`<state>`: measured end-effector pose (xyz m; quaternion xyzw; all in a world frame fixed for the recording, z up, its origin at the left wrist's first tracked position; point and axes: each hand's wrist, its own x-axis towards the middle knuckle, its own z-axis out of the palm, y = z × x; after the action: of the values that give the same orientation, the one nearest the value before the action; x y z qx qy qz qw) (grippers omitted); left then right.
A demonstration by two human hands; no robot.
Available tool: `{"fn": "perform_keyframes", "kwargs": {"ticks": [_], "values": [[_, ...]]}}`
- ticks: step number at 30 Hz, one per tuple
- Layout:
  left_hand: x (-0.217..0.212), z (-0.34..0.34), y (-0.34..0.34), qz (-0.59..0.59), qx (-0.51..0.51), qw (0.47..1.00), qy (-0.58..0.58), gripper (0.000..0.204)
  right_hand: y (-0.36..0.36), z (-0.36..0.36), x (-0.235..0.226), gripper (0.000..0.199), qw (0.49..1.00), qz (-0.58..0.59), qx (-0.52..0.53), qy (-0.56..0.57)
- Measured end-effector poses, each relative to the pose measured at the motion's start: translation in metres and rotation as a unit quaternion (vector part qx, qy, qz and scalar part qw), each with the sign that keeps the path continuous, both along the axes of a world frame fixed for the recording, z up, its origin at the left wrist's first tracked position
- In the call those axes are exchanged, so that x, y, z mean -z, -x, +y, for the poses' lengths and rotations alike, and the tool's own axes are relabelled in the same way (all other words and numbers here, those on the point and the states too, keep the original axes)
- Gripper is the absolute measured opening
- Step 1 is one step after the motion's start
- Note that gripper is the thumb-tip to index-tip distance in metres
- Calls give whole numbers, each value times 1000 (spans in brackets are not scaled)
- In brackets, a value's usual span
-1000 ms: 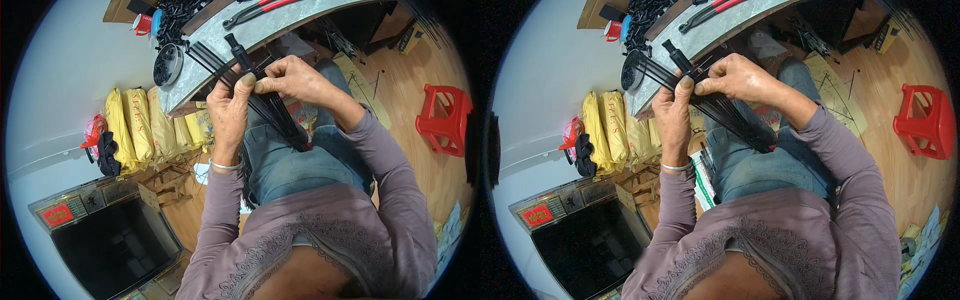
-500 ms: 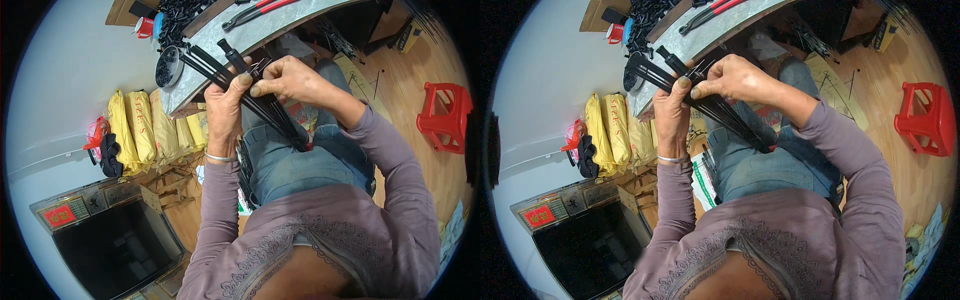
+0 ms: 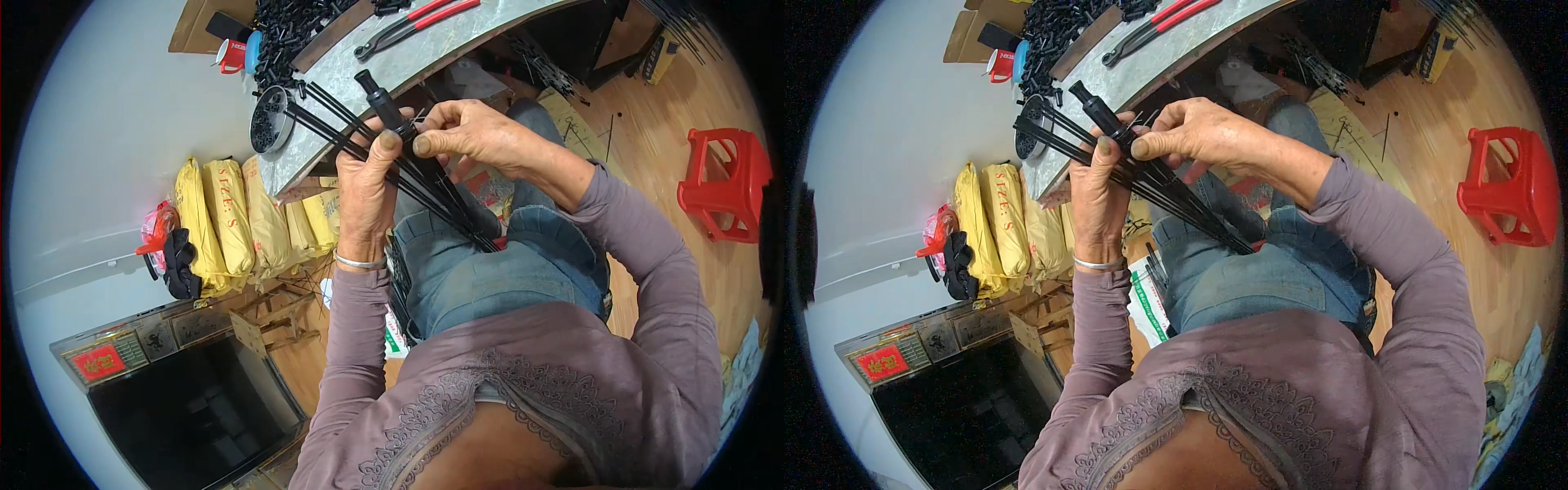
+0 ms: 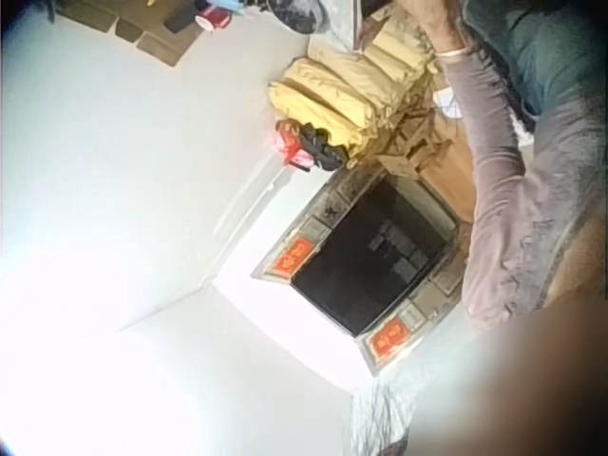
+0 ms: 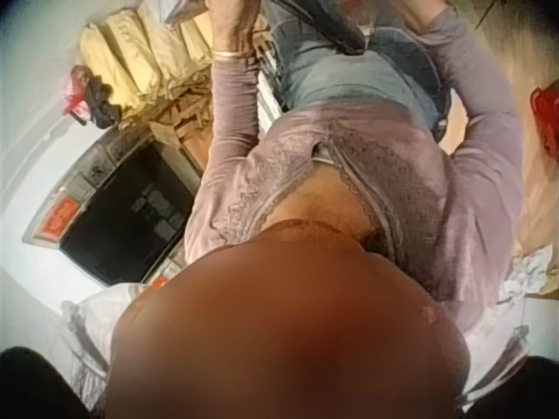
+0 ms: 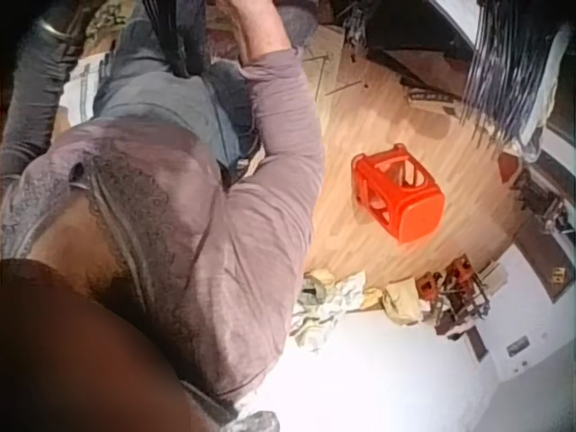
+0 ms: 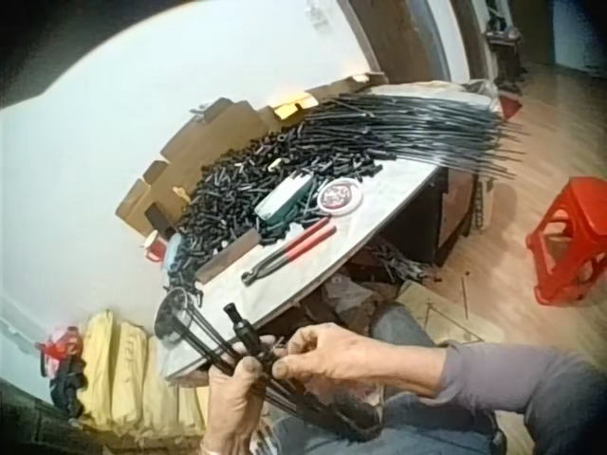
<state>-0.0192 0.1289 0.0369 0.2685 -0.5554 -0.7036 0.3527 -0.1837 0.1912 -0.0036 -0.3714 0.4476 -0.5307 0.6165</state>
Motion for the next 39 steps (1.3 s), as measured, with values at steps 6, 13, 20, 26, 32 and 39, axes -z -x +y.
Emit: {"fn": "perform_keyframes", "kwargs": {"ticks": [6, 13, 20, 26, 32, 39], "values": [[-8, 9, 8, -30, 50, 998, -4, 45, 1, 4, -13, 50, 1000, -18, 10, 13], [-4, 15, 16, -31, 26, 998, 39, 43, 11, -2, -2, 40, 999, -31, -12, 21], [-6, 29, 27, -10, 19, 1000, -17, 42, 12, -9, 5, 44, 990, -123, -59, 20], [16, 20, 32, -9, -119, 992, 29, 45, -15, -10, -1, 58, 988, -139, 72, -5], [23, 18, 33, 3, -173, 983, 66, 45, -14, 2, -10, 41, 981, 59, 126, 134], [20, 26, 36, 8, -106, 993, 56, 46, -5, 6, -12, 15, 987, -23, 105, 117]]}}
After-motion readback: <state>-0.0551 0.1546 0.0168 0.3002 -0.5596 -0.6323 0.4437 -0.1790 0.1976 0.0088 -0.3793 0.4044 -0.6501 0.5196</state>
